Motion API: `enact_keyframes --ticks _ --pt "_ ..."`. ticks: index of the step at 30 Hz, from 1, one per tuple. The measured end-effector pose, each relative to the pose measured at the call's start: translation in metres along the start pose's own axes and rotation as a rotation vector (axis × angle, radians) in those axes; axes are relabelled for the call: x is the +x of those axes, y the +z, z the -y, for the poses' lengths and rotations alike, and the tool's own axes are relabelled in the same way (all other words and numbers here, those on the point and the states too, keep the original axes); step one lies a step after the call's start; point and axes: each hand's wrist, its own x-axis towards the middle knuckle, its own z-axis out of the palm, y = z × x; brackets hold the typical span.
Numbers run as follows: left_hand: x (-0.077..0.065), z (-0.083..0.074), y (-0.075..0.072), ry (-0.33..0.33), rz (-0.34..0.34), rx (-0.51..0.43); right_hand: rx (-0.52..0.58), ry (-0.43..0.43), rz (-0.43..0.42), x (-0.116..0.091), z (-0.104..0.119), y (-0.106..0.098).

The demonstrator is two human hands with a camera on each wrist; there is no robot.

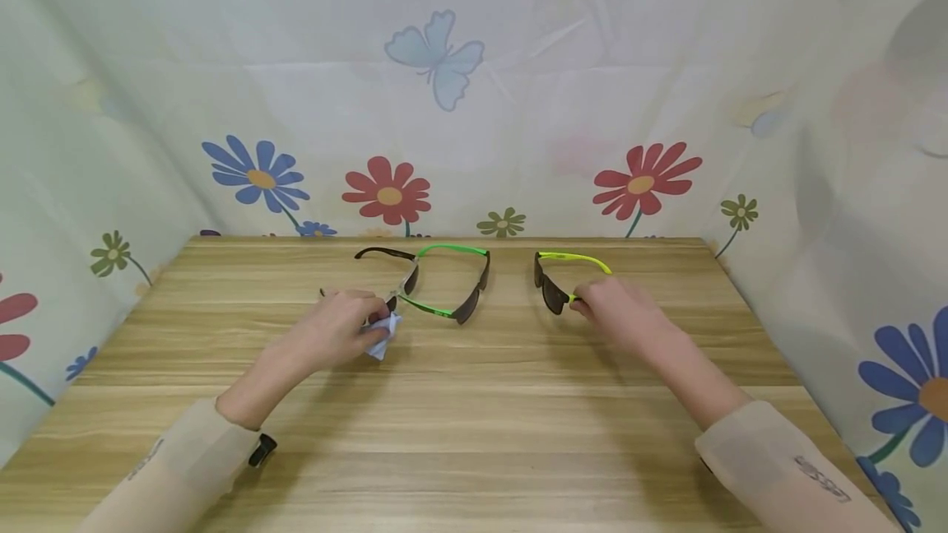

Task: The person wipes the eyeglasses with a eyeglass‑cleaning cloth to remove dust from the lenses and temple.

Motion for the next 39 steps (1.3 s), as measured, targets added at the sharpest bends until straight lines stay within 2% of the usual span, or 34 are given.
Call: enact_keyframes --ticks 5,10,15,25,30,39 --pt "0.000 -0.002 0.000 0.005 -0.004 -0.001 -0.045 -0.003 -0.047 -0.001 0.005 -0.009" --pt "-0.002 -0.006 -0.004 0.021 -0.058 -0.028 -0.065 0.019 -0.069 -0.004 0.012 -0.017" --pt "-0.003 -0.010 -0.008 0.032 -0.112 -0.054 -0.032 0.013 -0.111 -0.006 0.020 -0.026" --pt "-0.003 -0.020 -0.011 0.075 -0.172 -0.084 0.047 -0.017 -0.184 -0.005 0.036 -0.040" --pt "-0.001 -0.026 -0.012 0.059 -0.191 -0.127 0.077 -0.019 -0.223 -0.005 0.046 -0.044" --pt "0.003 -0.034 -0.012 0.106 -0.227 -0.201 0.107 -0.053 -0.329 -0.002 0.062 -0.041"
